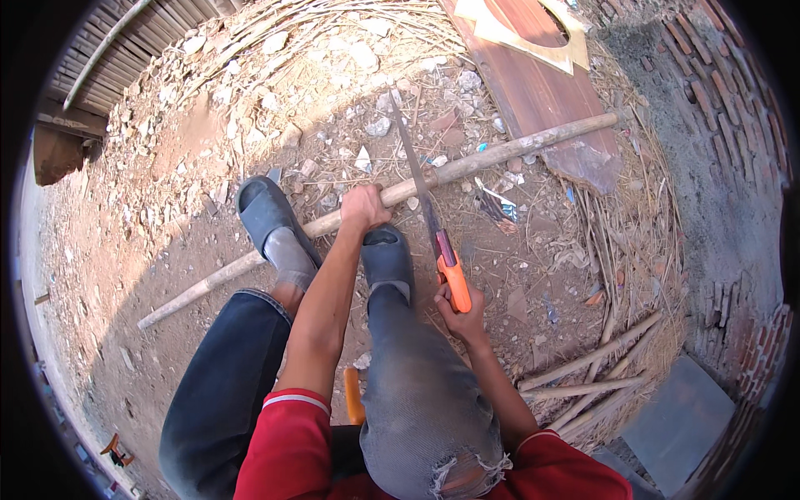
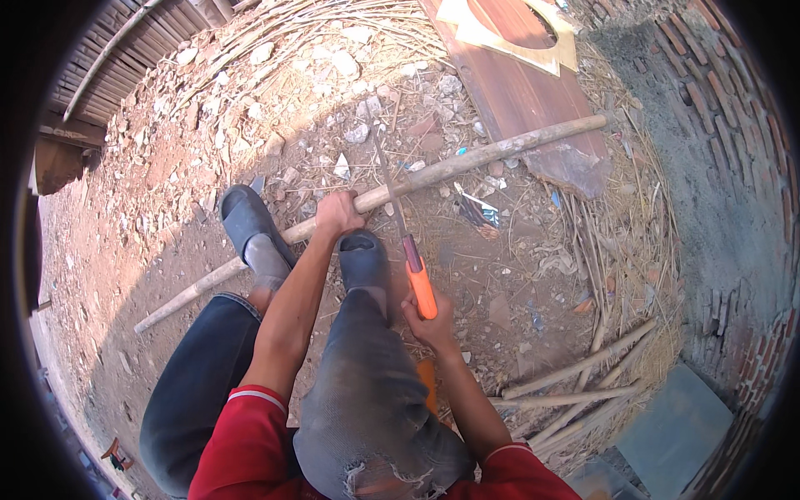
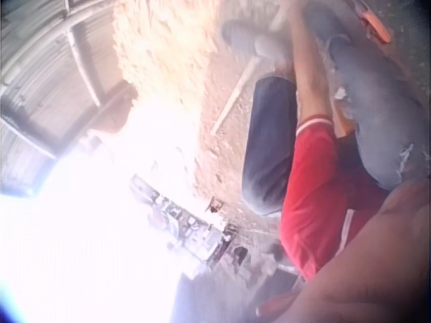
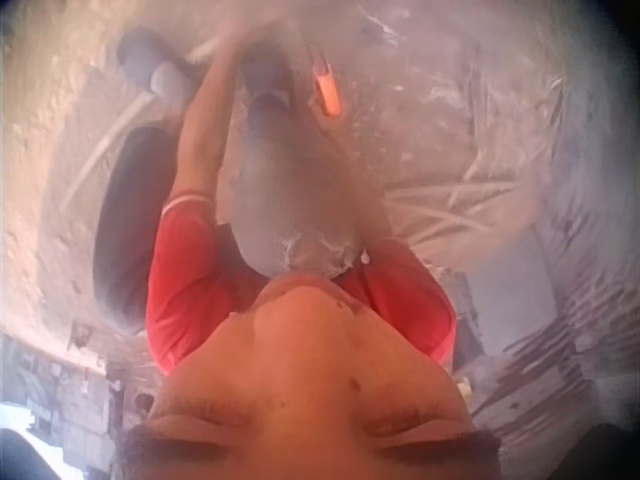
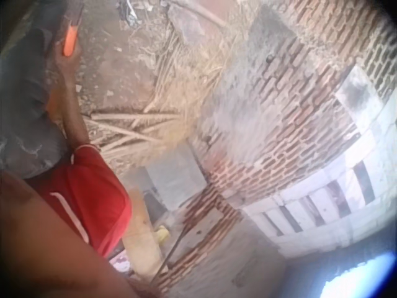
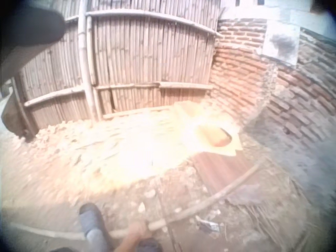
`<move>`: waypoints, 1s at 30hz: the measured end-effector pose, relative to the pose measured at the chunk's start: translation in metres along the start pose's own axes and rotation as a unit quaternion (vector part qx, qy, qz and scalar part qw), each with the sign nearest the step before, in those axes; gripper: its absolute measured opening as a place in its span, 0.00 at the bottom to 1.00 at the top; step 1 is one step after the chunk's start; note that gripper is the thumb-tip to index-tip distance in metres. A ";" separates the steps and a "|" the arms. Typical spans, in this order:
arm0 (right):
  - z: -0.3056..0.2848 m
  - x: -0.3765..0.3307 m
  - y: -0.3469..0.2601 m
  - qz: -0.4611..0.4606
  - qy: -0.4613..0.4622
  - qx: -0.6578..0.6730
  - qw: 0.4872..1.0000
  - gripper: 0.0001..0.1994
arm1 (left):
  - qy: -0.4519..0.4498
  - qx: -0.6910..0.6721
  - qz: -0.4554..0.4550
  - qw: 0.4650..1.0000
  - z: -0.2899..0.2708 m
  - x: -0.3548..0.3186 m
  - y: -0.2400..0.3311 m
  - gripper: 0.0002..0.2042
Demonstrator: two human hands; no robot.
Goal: The person sits on a small stool and uses a hand saw to cut a long wooden stick. They hold the stick steady with their left hand and saw with their right hand, eventually cutting the stick into two pieces.
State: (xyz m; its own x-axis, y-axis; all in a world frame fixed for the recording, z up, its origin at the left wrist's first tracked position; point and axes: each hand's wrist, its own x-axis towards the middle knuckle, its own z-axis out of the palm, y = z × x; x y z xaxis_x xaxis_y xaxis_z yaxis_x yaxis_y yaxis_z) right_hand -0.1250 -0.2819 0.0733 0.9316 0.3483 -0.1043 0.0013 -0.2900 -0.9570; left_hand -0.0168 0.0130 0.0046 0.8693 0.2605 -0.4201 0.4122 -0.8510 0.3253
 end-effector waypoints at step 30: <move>-0.030 -0.008 -0.055 0.090 -0.037 -0.105 0.990 0.07 | -0.047 0.029 -0.012 0.998 -0.015 0.023 -0.010 0.16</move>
State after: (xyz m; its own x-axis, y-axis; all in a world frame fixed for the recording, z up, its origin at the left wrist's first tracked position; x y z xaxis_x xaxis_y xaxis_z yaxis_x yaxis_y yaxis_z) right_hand -0.1218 -0.2949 0.1351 0.8943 0.3363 -0.2952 -0.0796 -0.5295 -0.8445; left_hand 0.0032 0.0343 0.0040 0.8291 0.2392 -0.5054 0.4131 -0.8712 0.2653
